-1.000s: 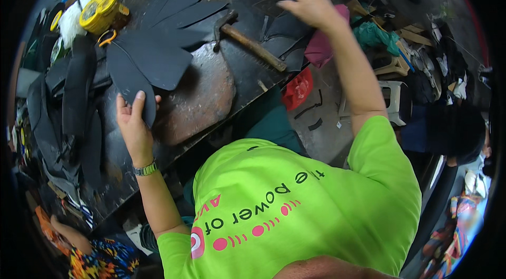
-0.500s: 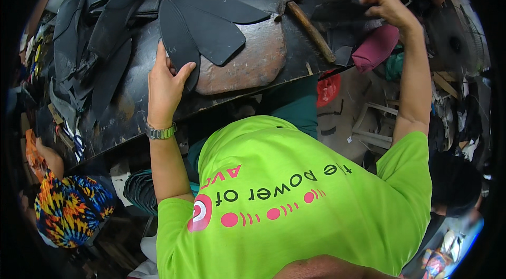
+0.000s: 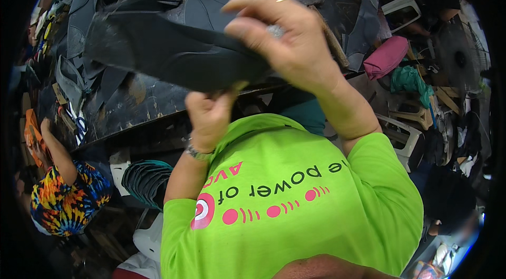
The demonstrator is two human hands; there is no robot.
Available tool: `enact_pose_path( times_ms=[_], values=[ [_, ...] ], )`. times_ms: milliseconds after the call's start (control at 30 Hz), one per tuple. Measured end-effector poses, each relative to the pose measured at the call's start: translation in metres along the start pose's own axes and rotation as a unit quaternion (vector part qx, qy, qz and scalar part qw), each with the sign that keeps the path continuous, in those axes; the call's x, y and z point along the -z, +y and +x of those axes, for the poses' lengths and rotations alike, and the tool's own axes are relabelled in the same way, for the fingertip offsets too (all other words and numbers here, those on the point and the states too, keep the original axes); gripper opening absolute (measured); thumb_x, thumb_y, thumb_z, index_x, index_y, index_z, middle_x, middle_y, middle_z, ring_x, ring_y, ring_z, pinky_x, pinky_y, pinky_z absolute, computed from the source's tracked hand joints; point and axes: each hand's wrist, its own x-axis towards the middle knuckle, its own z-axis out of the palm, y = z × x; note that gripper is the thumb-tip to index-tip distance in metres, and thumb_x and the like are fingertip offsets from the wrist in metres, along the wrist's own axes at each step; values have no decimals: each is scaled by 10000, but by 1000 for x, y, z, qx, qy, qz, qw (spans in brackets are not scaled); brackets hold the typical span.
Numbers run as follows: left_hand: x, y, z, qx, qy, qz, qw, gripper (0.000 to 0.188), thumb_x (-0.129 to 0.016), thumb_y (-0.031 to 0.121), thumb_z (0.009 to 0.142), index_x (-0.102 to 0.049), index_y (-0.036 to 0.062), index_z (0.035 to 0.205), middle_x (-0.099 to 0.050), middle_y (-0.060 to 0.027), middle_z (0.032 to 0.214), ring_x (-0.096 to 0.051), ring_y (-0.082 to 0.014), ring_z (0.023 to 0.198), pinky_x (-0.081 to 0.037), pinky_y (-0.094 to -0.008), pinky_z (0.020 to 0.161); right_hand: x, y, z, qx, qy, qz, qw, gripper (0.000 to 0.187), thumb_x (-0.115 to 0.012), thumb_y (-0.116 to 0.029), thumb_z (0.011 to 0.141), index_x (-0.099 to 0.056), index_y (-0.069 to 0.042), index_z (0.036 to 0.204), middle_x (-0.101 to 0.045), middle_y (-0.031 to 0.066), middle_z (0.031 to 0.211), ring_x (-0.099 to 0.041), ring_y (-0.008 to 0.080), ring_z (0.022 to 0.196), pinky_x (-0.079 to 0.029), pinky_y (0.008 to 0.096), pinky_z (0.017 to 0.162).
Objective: The person assembles a shoe by hand, aligning and pressing together black rubber outsole pieces and a teal insole. They repeatedly fold, press, and adjust the components to form the shoe structure, handling each piece individually on a cluttered workbench.
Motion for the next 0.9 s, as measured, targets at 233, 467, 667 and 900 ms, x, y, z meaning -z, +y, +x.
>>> enact_pose_path(
  times_ms=[233,467,667,900],
  values=[
    [64,24,11,-24,78,-15,997,483,-726,-126,829,-524,-21,1255,-659,-104,1140,-663,-186,1004,-532,-312,915,-25,78,-27,-285,-89,-348,889,566,-725,-591,805,-738,-29,881,-696,160,878,-686,364,831,-536,458,723],
    [54,25,59,-53,11,-47,997,750,-664,-127,855,-274,-31,1489,-588,-177,1285,-611,-212,1152,-523,-317,964,-22,102,-16,-202,202,74,955,111,-744,-72,844,-663,-38,912,-622,-19,871,-584,88,840,-487,254,773],
    [33,-43,114,-55,-15,101,993,877,-725,-24,838,-204,-21,1544,-561,-240,1334,-596,-300,1203,-510,-364,997,99,47,9,-119,203,168,957,542,-659,93,807,-491,-78,1294,-576,32,1129,-560,137,1095,-423,285,1010],
    [25,-50,82,-215,64,450,864,797,-865,149,720,-491,101,1422,-637,-163,1192,-595,-318,1099,-426,-416,1027,125,32,-45,-291,156,333,883,458,-712,42,756,-616,10,1203,-716,128,1009,-722,235,878,-606,375,816]
  ],
)
